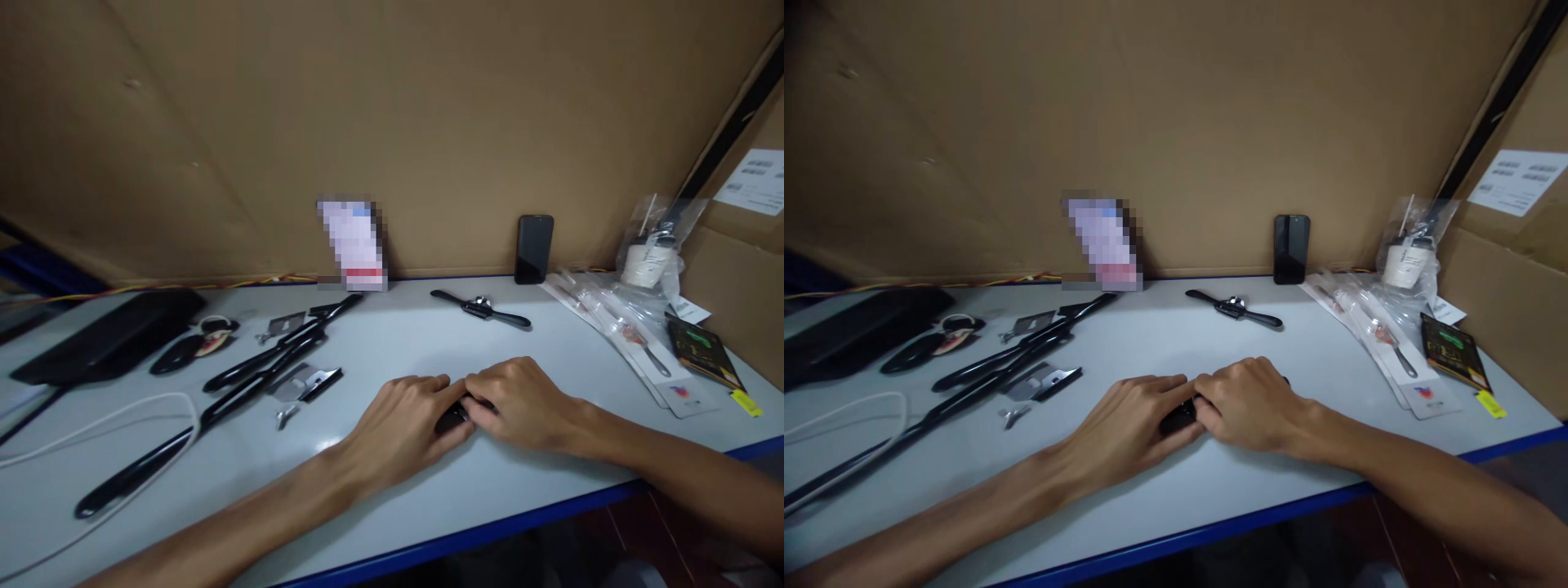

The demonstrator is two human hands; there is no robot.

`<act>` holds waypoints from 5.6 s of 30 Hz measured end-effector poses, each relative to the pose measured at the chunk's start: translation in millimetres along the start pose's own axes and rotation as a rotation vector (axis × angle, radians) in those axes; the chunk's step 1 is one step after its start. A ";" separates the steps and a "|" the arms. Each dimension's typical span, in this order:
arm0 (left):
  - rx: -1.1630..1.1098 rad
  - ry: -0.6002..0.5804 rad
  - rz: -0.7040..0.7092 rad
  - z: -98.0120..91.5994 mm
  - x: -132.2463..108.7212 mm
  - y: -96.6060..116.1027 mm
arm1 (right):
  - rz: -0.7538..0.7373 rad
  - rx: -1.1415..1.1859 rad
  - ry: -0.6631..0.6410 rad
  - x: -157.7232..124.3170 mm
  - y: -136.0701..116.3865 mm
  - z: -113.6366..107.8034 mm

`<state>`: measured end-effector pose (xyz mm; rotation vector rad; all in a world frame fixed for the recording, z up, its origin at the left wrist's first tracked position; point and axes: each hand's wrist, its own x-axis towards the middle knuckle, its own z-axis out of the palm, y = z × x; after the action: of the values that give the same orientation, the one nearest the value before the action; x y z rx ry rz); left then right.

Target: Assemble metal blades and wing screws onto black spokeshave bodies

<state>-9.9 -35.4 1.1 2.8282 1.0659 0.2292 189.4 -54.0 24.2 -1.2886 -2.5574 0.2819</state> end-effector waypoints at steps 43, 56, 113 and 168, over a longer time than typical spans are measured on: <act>-0.017 0.026 0.032 -2.6 -1.5 -3.9 | -0.072 0.260 -0.033 -1.5 15.6 -14.8; -0.034 0.031 0.034 -3.4 -1.4 -3.9 | -0.062 0.253 -0.046 -2.8 11.3 -15.9; -0.027 0.060 0.094 7.4 -3.5 -17.5 | 0.013 -0.038 -0.269 -3.4 33.1 -33.9; -0.068 0.064 0.112 6.9 -3.8 -18.0 | 0.040 0.285 -0.264 2.2 36.2 -35.4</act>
<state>-23.2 -24.8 -8.8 2.8400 0.8937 0.3604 226.9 -29.0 47.6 -1.2653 -2.5774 0.8420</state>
